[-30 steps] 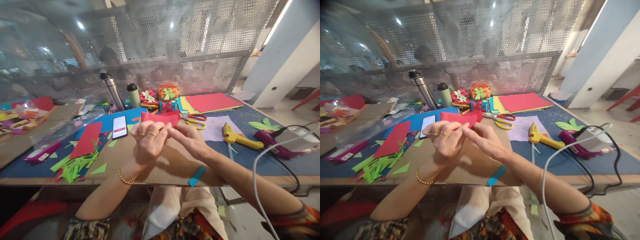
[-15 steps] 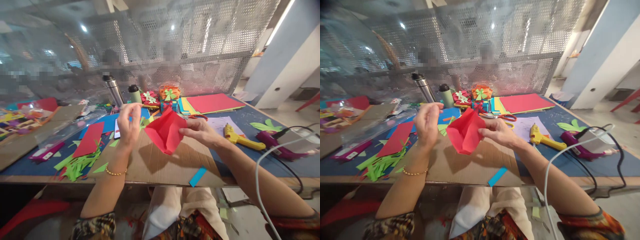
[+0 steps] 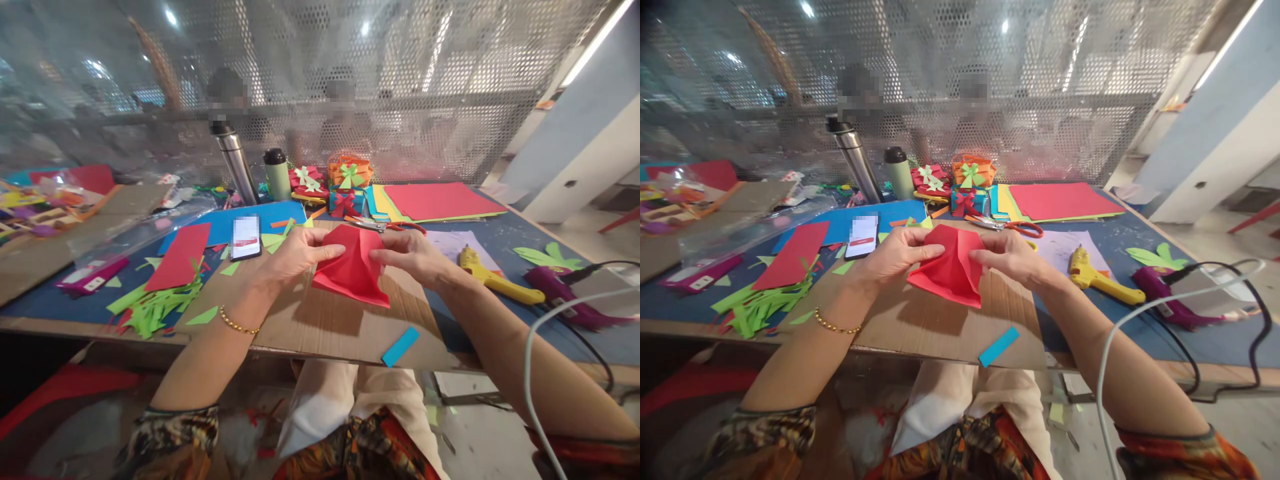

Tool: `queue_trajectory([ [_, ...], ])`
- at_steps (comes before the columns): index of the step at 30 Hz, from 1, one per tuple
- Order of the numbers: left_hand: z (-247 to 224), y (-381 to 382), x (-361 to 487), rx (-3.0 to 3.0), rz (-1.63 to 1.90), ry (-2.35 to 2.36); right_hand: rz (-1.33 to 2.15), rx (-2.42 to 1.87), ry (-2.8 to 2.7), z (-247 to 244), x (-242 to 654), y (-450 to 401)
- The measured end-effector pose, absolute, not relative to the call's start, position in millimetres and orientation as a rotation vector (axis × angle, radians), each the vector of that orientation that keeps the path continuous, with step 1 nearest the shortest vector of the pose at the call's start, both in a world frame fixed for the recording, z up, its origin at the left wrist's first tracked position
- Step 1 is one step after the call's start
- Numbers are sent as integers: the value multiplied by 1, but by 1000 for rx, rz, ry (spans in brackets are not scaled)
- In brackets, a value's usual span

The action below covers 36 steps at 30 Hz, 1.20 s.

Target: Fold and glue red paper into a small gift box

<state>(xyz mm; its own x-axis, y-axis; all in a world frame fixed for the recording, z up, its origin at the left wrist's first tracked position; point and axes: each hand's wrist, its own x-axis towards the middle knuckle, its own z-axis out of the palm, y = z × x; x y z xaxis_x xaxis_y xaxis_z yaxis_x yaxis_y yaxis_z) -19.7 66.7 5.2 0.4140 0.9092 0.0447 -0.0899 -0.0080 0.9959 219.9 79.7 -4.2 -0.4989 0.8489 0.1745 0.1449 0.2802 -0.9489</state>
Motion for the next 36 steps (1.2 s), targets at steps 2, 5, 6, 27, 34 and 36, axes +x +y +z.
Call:
queue_trajectory([
  [2, 4, 66, -18, 1335, 977, 841, 1247, -918, -1785, -7, 217, 79],
  [5, 1, 66, -16, 1355, 1006, 871, 1224, -947, -1726, -11, 213, 78],
  [6, 1, 65, -16, 1364, 1016, 873, 1221, -954, -1712, -11, 212, 77],
  [27, 5, 60, -8, 1360, 1037, 925, 1232, -888, -1618, -15, 207, 76],
  [34, 3, 59, -6, 1294, 1034, 895, 1300, -869, -1577, -13, 206, 75],
  [36, 1, 60, -6, 1292, 1039, 908, 1284, -866, -1590, -13, 205, 74],
])
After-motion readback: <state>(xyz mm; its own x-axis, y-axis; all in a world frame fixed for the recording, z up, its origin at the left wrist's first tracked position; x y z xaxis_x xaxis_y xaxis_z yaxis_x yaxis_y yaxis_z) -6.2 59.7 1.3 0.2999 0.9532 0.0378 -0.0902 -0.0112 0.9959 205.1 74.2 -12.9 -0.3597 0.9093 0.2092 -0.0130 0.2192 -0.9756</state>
